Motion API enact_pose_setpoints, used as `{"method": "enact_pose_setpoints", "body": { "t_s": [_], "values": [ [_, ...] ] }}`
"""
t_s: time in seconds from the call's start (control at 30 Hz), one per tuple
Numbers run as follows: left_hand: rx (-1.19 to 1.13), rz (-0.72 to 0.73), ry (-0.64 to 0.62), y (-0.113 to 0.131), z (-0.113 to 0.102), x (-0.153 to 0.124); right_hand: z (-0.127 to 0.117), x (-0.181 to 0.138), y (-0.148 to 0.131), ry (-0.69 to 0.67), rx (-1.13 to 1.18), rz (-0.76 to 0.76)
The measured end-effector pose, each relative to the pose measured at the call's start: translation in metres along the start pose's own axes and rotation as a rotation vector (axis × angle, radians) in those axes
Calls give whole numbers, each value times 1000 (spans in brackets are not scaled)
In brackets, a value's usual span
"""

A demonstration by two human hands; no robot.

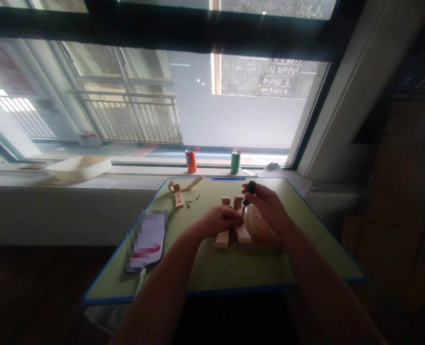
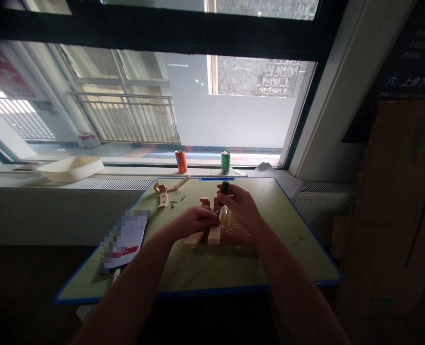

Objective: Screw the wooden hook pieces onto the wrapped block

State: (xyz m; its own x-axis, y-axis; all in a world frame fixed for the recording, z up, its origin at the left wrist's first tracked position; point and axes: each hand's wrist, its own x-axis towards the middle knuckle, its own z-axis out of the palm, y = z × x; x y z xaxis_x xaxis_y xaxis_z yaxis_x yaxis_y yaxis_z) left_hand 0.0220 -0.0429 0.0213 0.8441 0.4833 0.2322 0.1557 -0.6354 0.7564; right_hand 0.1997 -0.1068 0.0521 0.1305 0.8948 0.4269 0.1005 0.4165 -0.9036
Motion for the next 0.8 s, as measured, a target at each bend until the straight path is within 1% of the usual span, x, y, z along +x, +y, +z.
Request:
{"method": "enact_pose_setpoints", "body": {
  "t_s": [0.1,0.17,0.3,0.5,0.63,0.7,0.8],
  "values": [
    [-6,14,-7,-1,0,0,-2,-2,-5,-67,115,24],
    [2,16,-6,-2,0,0,-3,-2,-6,-88,148,24],
    [2,18,7,-3,0,0,0,1,1,-26,112,-5],
    [-7,2,-7,-2,-1,0,1,8,15,60,76,28],
    [1,9,-10,0,-2,-1,0,6,13,15,179,63],
    [-7,8,-8,0,-1,0,-1,5,10,5,229,57],
    [-16,6,-9,-1,-1,0,-2,6,9,25,183,25]
  ]
}}
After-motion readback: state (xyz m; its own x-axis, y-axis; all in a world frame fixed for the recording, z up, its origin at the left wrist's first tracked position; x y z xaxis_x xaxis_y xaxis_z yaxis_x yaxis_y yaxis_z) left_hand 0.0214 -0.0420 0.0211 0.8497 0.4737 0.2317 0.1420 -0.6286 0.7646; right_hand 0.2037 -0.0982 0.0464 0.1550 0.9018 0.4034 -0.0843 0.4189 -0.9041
